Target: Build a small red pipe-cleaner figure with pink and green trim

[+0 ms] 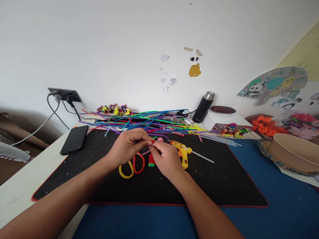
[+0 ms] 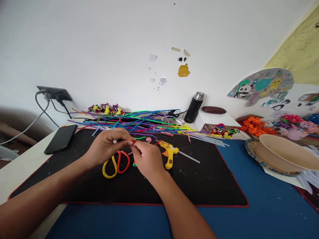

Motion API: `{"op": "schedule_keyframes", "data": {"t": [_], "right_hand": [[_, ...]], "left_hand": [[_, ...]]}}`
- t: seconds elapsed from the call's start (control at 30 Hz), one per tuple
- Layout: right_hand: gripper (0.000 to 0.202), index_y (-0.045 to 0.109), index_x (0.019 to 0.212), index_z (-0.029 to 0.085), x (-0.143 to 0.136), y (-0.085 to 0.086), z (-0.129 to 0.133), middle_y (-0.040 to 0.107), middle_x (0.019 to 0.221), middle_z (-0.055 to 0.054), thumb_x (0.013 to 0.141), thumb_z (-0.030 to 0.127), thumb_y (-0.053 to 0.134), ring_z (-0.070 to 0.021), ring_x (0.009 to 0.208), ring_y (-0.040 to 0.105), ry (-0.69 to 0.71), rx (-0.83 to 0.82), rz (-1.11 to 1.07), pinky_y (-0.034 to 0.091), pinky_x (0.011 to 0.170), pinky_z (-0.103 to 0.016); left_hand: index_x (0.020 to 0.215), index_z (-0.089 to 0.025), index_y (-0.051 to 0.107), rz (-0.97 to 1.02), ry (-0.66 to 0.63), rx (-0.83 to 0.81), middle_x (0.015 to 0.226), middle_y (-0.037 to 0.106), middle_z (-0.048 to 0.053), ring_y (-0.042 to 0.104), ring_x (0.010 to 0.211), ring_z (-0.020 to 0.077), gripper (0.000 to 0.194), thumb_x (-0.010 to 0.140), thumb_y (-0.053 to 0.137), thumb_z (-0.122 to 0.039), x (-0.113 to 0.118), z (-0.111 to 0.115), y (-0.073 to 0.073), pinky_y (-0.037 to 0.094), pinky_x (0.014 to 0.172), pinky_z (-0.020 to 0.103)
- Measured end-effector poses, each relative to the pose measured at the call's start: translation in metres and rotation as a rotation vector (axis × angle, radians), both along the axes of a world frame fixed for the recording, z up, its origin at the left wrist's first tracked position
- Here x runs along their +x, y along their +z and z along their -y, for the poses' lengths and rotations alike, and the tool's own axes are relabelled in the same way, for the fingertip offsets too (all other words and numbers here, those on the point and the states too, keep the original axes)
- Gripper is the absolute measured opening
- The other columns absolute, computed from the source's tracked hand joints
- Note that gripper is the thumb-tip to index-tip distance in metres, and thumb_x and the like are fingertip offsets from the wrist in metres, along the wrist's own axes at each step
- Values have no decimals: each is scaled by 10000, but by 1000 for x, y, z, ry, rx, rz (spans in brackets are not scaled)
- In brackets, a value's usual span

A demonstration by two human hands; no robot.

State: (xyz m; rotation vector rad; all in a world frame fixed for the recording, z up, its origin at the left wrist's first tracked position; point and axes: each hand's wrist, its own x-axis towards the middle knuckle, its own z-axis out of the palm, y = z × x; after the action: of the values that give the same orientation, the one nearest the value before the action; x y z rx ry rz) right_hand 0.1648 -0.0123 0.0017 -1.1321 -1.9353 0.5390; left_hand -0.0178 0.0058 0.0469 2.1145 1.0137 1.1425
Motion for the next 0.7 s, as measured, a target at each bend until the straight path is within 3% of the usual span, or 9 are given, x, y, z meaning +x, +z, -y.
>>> {"op": "schedule_keyframes", "data": {"t": [0.3, 0.43, 0.57, 0.7], "right_hand": [[242, 736, 832, 214, -2, 0, 2, 720, 700, -9, 1023, 271, 599, -163, 615, 627, 23, 17, 16, 358, 598, -280], [221, 725, 876, 219, -3, 2, 4, 712, 711, 2, 1033, 277, 581, -152, 616, 614, 48, -9, 23, 357, 607, -274], [252, 677, 800, 213, -4, 2, 6, 659, 649, 14, 1023, 278, 580, -143, 574, 559, 71, 12, 65, 312, 588, -285], [271, 637, 756, 209, -5, 2, 7, 621, 616, 24, 1013, 267, 574, -129, 539, 512, 77, -5, 78, 290, 572, -285]], "left_hand": [[977, -216, 822, -37, -162, -58, 859, 766, 47, 693, 794, 168, 152, 961, 689, -288, -13, -8, 0, 541, 721, 250], [922, -203, 794, -53, -70, -24, 872, 767, 41, 702, 801, 170, 121, 943, 692, -265, -13, -7, 2, 542, 726, 255], [921, -212, 787, -91, 58, 121, 861, 761, 32, 691, 789, 168, 121, 947, 672, -236, -11, -8, -1, 526, 718, 263], [919, -215, 793, -138, 55, 195, 902, 772, 42, 711, 827, 173, 173, 963, 627, -196, -10, -11, -8, 542, 756, 268]]}}
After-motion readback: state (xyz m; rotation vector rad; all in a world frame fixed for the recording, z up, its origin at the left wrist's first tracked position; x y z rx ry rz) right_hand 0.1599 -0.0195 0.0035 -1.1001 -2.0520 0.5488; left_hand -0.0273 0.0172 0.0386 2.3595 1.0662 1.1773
